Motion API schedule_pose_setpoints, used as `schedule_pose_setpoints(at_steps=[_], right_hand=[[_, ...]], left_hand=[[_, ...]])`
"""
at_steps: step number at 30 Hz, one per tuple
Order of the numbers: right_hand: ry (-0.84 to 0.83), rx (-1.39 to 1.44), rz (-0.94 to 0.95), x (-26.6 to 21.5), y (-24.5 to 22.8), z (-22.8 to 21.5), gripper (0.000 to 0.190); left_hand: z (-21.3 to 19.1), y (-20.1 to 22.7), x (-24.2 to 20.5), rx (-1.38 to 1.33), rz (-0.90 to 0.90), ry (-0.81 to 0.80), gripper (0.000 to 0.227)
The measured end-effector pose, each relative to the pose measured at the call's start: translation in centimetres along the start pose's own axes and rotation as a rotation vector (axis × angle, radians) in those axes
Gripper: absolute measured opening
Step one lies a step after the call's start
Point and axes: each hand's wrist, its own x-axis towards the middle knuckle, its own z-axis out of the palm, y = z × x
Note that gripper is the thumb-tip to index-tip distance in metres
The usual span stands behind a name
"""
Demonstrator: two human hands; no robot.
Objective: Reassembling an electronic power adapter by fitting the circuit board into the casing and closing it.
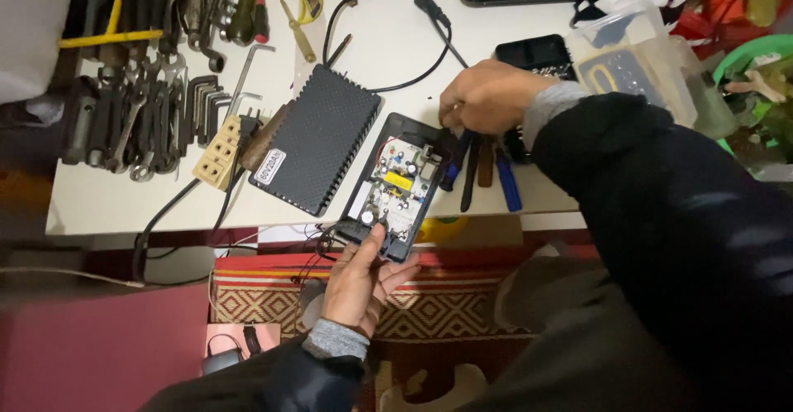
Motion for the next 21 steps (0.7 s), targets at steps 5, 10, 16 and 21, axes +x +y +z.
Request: schedule_pose_setpoints(at_steps=[5,10,16,21], right_hand=[[0.032,-0.023,-0.053,1.9,1.0,0.5,0.024],[0.052,0.109,-0.027,0.8,-0.1,0.2,0.022],[0.054,0.064,-0.041,2.3,1.4,0.9,0.022],[0.276,0.166,-0.117,4.4,2.8,2.4,0.014]], left_hand=[[-0.9,-0.9,1.3,-0.079,0.022,-0.075,0.046],[-0.7,-0.5,0.6,-0.119,0.021,-0.013,0.040],[-1.1,-1.4,1.8,-0.118,0.031,-0.059,0.034],[-0.3,-1.1,0.7,-0.119,0.049,-0.089,0.039]])
